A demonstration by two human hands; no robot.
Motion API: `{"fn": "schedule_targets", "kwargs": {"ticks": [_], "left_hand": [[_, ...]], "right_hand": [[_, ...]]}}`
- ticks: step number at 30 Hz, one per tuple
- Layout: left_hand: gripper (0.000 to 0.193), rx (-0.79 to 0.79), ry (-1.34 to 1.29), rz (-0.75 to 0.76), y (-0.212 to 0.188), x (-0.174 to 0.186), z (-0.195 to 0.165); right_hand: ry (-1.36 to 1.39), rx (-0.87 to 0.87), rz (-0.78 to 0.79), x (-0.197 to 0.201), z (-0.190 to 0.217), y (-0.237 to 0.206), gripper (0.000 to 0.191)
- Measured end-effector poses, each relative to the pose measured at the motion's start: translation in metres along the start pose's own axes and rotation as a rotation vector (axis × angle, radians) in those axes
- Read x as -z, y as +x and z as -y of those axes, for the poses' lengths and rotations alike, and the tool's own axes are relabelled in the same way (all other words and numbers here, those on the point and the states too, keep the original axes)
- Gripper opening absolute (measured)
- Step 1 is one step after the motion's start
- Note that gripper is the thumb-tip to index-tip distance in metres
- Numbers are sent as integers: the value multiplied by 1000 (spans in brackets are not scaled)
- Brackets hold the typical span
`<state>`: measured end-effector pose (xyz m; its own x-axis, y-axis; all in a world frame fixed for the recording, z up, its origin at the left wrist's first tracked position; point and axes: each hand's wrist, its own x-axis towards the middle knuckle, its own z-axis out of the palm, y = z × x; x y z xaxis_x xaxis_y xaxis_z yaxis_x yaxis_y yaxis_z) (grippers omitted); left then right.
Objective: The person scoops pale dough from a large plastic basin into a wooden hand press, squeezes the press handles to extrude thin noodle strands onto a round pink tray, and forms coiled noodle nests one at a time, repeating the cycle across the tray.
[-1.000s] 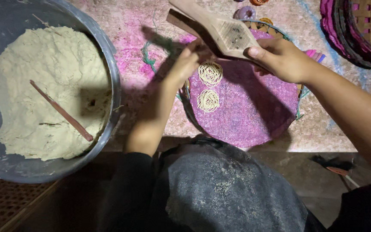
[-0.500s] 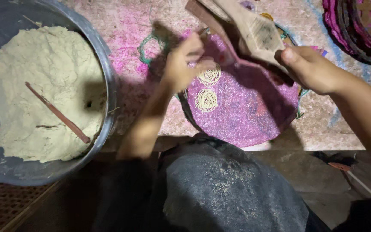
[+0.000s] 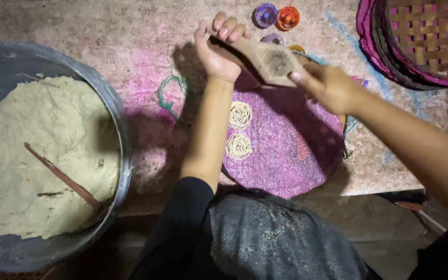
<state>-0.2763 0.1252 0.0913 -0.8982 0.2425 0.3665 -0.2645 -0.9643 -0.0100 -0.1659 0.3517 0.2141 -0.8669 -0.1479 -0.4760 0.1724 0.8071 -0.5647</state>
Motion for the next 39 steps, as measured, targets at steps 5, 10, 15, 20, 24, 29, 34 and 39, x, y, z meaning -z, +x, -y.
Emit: {"fn": "schedule_targets", "kwargs": {"ticks": [5, 10, 15, 20, 24, 29, 34, 39], "left_hand": [[29, 8, -93, -179, -11, 3, 19], [28, -61, 59, -161, 19, -4, 29], [29, -13, 91, -150, 19, -7, 1], [33, -83, 106, -272, 10, -1, 32], [33, -67, 24, -175, 35, -8, 41], [50, 88, 150, -425, 39, -21, 26], [72, 799, 1119, -672, -1, 13, 30], [57, 719, 1190, -424, -27, 53, 27]], "right_hand": [[-49, -106, 121, 14, -1, -11, 79], [-100, -77, -17, 35, 5, -6, 75], [120, 22, 28, 10, 12, -8, 71], [22, -130, 48, 29, 4, -17, 68], [-15, -74, -86, 39, -4, -8, 60], [108, 30, -64, 34, -20, -4, 62], [168, 59, -60, 36, -34, -3, 56], [192, 60, -142, 24, -40, 6, 52]]}}
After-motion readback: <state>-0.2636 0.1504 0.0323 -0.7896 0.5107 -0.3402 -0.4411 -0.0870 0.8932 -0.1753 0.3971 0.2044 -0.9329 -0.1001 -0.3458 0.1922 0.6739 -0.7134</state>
